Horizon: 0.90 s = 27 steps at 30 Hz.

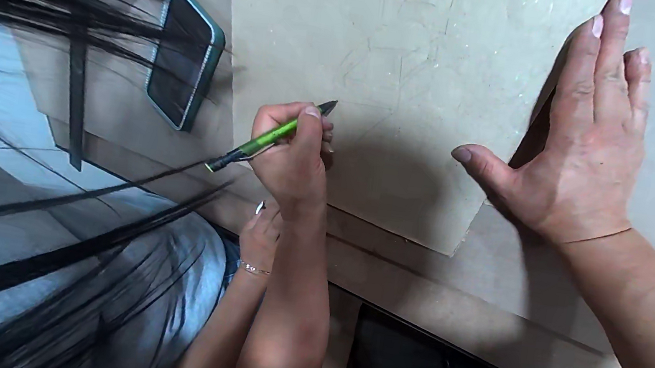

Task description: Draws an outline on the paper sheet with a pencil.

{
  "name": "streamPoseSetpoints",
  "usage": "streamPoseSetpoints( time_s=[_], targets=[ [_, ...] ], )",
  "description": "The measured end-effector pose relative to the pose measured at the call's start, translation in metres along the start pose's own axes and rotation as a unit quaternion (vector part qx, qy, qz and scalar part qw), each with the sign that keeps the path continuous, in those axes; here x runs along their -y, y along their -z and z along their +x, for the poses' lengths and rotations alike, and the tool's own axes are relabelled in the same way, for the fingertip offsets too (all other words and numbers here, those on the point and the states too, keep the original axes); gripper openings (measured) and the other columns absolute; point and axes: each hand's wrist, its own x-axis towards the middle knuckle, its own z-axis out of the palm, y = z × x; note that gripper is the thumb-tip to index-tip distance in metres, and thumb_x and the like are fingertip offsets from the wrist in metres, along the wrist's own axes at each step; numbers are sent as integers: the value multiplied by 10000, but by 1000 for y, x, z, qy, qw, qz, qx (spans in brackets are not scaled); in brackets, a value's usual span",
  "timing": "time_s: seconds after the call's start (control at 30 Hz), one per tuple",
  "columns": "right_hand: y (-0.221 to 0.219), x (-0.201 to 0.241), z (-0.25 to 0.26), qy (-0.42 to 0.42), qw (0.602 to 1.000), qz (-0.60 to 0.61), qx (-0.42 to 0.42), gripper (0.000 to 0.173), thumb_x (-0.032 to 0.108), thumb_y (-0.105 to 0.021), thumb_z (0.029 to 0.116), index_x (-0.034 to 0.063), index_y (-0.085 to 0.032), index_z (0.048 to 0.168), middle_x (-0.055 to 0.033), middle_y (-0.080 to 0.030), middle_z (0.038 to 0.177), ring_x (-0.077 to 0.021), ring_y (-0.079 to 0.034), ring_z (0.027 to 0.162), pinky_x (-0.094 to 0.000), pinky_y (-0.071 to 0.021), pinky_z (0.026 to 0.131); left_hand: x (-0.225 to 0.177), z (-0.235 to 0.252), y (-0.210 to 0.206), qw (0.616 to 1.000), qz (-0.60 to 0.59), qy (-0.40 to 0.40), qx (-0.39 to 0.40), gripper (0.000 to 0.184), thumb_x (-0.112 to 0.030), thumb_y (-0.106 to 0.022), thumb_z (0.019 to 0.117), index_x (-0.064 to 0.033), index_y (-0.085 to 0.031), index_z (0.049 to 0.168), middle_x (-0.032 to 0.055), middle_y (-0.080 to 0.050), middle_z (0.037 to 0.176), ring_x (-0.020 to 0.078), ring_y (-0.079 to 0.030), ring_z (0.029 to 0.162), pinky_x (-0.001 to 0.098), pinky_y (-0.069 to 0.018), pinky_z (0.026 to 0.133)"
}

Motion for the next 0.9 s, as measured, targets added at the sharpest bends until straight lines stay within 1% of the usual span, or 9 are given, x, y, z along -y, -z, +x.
streamPoseSetpoints(
  time_s=[0.13, 0.27, 0.37, 0.43, 0.57, 0.7, 0.77, 0.83, 0.9],
  targets=[
    [-1, 0, -1, -1, 1000, 6, 1, 1252, 880, -516, 792, -55, -273, 1588, -262, -320, 1630, -377, -357, 1505, -557, -163, 1272, 3, -12, 14, 1000, 11, 3, -23, 29, -9, -613, 975, 16, -598, 969, 115, -713, 756, 193, -695, 619, 317, -589, 544],
    [0, 0, 1, -4, 1000, 4, 4, 1271, 897, -489, 788, -46, -237, 1602, -256, -270, 1653, -364, -315, 1528, -548, -153, 1275, 3, -24, 20, 998, 16, 11, -51, 11, -8, -603, 985, 2, -600, 982, 107, -726, 788, 189, -713, 648, 312, -604, 566],
    [0, 1, 0, -2, 1000, 4, 1, 1268, 898, -489, 791, -42, -236, 1604, -249, -246, 1665, -354, -300, 1536, -547, -153, 1277, 2, -22, 16, 998, 22, 13, -56, 19, -9, -608, 985, 6, -596, 987, 113, -721, 790, 192, -709, 652, 306, -596, 561],
    [0, 0, 1, 3, 1000, 1, -3, 1259, 887, -501, 796, -46, -240, 1601, -252, -244, 1664, -360, -301, 1534, -545, -160, 1274, 1, -25, 13, 998, 38, 12, -57, 29, -22, -616, 981, -1, -600, 994, 100, -723, 794, 179, -708, 655, 300, -596, 565],
    [-2, -1, 0, 9, 1000, 10, -13, 1261, 881, -520, 791, -45, -244, 1601, -247, -245, 1665, -359, -305, 1533, -545, -169, 1274, -9, -48, 4, 995, 84, 27, -34, 57, -56, -636, 968, -21, -630, 1012, 43, -731, 827, 126, -712, 678, 275, -603, 567],
    [-2, 0, -1, 2, 1000, 11, -12, 1270, 877, -538, 783, -36, -227, 1609, -239, -230, 1673, -347, -303, 1536, -533, -168, 1278, -15, -56, -9, 997, 56, 38, -24, 61, -31, -649, 952, -13, -632, 1008, 60, -730, 821, 139, -714, 681, 277, -605, 577],
    [-1, -1, 0, 3, 1000, 11, -14, 1263, 872, -543, 786, -38, -234, 1606, -240, -239, 1670, -346, -307, 1535, -528, -172, 1277, -18, -50, -20, 999, 40, 29, -6, 70, -26, -655, 946, -8, -634, 1010, 62, -732, 829, 142, -718, 692, 286, -616, 596],
    [-2, -1, 0, 9, 1000, 10, -15, 1262, 872, -535, 791, -52, -241, 1598, -253, -249, 1662, -357, -311, 1531, -537, -175, 1272, -19, -42, -32, 999, 22, 12, 23, 76, -31, -668, 947, -2, -640, 1011, 67, -738, 843, 142, -717, 694, 291, -616, 589],
    [-2, -1, 0, 11, 1000, 8, -13, 1261, 876, -525, 793, -54, -243, 1597, -254, -250, 1662, -353, -313, 1530, -542, -173, 1272, -20, -35, -41, 999, 5, 6, 32, 68, -25, -670, 945, 4, -645, 1000, 76, -734, 827, 147, -709, 674, 292, -607, 571]
  ],
)
